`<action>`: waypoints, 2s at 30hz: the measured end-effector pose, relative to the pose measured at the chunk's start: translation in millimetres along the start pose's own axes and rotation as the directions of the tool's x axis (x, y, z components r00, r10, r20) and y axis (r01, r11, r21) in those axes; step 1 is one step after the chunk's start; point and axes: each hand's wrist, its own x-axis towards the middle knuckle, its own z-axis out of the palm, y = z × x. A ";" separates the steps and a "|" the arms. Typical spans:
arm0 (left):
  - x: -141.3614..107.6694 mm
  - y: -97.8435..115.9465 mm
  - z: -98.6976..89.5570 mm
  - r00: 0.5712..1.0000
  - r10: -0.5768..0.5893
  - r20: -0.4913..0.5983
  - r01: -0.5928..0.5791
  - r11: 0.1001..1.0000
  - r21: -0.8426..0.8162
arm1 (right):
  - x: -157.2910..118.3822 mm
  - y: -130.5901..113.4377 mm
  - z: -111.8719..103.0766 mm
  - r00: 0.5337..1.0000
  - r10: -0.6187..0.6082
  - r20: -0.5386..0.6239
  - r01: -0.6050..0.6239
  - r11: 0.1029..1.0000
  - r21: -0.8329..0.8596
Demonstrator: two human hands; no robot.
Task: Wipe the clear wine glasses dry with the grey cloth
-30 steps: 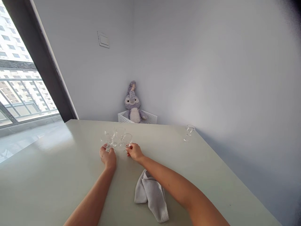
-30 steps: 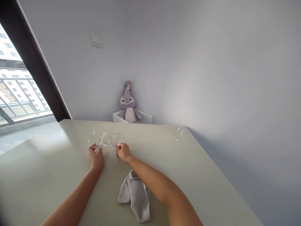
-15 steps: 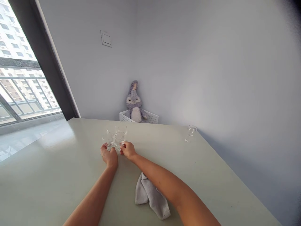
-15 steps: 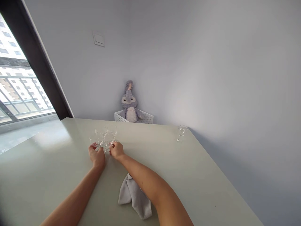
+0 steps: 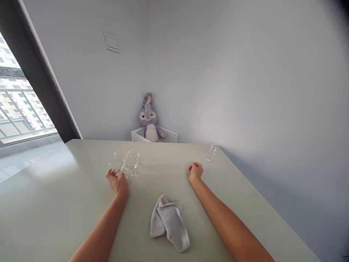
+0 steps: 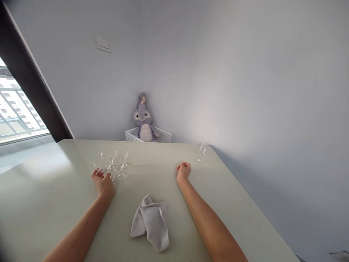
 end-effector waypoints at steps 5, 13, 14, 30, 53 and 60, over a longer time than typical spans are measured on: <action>1.8 -0.8 1.8 0.993 -0.044 -0.113 0.030 0.992 -0.121 | 73.4 -25.2 -56.1 0.977 0.022 -0.214 -0.007 0.998 0.069; -0.6 3.4 -2.6 0.983 -0.009 -0.181 -0.014 0.992 -0.123 | 86.0 -29.2 -50.2 0.995 0.010 -0.096 -0.006 0.999 0.039; -0.6 4.2 -3.9 0.979 0.005 -0.203 -0.030 0.993 -0.117 | 79.9 -26.3 -44.7 0.997 0.007 -0.074 -0.005 1.000 0.024; 18.2 18.5 -26.0 0.920 -0.050 -0.388 -0.042 0.973 -0.227 | -154.3 1.4 77.4 0.592 0.115 0.798 0.033 0.986 -0.166; 17.1 54.7 -50.1 0.859 0.027 -0.511 -0.219 0.922 -0.319 | -175.2 -42.3 -76.7 -0.099 0.006 0.995 0.926 0.366 0.090; -27.9 107.7 -60.2 0.922 -0.006 -0.386 -0.212 0.828 -0.519 | -91.0 -19.0 -82.2 0.155 0.038 0.987 0.970 0.183 -0.160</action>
